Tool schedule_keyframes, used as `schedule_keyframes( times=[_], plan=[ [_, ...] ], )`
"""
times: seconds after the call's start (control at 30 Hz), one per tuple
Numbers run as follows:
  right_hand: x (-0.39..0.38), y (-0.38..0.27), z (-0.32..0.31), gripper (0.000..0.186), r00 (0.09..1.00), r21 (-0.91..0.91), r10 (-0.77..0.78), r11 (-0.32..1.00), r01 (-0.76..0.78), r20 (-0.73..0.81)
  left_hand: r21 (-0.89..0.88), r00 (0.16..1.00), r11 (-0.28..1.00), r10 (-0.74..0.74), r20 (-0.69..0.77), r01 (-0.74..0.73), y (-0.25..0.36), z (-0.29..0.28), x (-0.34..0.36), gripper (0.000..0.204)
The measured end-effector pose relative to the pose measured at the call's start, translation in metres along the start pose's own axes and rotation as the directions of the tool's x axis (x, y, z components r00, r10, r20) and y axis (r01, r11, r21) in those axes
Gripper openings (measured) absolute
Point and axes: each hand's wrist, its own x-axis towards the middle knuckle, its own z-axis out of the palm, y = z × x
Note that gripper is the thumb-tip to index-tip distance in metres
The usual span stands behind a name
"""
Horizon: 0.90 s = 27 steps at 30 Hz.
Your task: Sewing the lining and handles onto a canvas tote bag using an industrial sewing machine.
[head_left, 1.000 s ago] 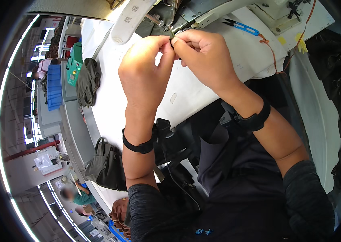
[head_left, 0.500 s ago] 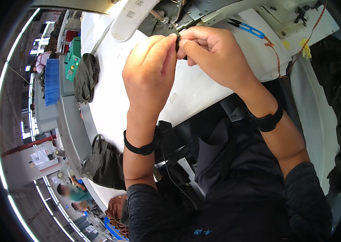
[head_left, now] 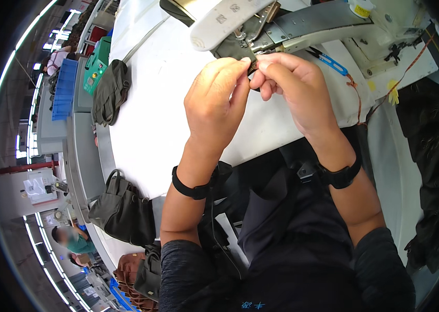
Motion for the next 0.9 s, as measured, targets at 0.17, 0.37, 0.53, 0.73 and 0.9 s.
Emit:
schedule_keyframes(
  times=[0.17,0.37,0.53,0.73,0.9],
  plan=[
    [0.004,-0.005,0.005,0.022,0.998,0.02,0.047,0.999,-0.046,-0.029,-0.061,0.995,0.995,-0.078,-0.057,0.075,0.002,0.007,-0.009,0.029],
    [0.006,-0.008,0.012,0.018,0.996,-0.045,0.048,0.998,-0.052,-0.076,-0.186,0.976,0.963,-0.208,-0.063,0.193,0.009,0.014,-0.019,0.039],
    [0.004,-0.008,0.021,0.015,0.987,-0.081,0.021,0.996,-0.034,-0.157,-0.009,0.975,0.991,-0.131,-0.181,0.131,0.011,0.027,-0.016,0.033],
    [0.004,-0.005,0.027,0.011,0.982,0.016,0.04,0.999,-0.037,-0.182,-0.108,0.951,0.978,-0.2,-0.237,0.179,0.007,0.029,-0.011,0.026],
    [0.004,-0.003,0.026,0.01,0.982,0.053,0.069,0.997,-0.06,-0.178,-0.046,0.966,0.994,-0.107,-0.237,0.099,-0.001,0.026,-0.008,0.023]
  ],
)
